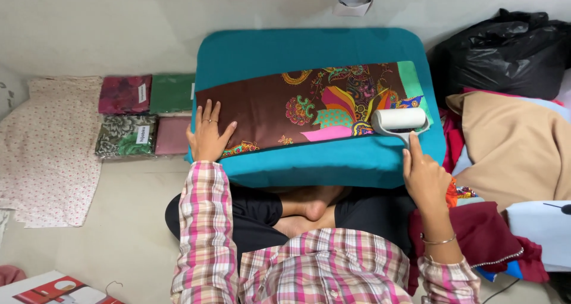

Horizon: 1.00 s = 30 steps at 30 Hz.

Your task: Using a lint roller to clean a piece of fabric and then folding it into a neat square.

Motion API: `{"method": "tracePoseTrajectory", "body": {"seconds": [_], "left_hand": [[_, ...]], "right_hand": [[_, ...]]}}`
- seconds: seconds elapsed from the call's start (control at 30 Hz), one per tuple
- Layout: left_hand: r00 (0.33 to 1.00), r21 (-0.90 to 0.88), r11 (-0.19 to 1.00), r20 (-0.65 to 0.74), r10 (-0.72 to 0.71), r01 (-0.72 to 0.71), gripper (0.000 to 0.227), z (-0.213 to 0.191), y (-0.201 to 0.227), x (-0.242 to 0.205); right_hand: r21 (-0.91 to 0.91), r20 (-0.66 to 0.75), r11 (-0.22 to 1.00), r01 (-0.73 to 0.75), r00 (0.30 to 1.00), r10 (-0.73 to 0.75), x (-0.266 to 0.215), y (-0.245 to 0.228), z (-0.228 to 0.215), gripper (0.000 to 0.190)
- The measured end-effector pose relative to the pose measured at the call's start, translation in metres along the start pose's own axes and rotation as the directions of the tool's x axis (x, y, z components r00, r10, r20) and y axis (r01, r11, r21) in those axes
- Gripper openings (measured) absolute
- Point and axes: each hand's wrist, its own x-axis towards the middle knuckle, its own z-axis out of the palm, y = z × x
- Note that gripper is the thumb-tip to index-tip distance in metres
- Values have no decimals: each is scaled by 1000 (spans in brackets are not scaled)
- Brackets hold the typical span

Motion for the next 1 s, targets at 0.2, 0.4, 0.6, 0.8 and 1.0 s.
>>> {"method": "tracePoseTrajectory", "body": {"seconds": [0.2,0.4,0.6,0.8,1.0], "left_hand": [[1000,3,1000,-10,-1,1,72,0,0,-2],[1000,4,1000,-13,0,0,73,2,-4,1],[1000,10,1000,-8,6,-5,73,3,-4,1],[1000,-10,1000,-13,4,-4,72,2,0,0],[1000,4,1000,-21,8,-8,72,4,-2,0]], "right_hand": [[56,3,996,69,998,-69,78,-4,11,50],[152,8,986,73,997,-75,175,-21,40,49],[153,12,987,40,999,-43,83,-20,15,49],[98,103,994,-37,994,27,-13,10,2,53],[122,90,992,14,996,-25,70,-13,5,52]]}}
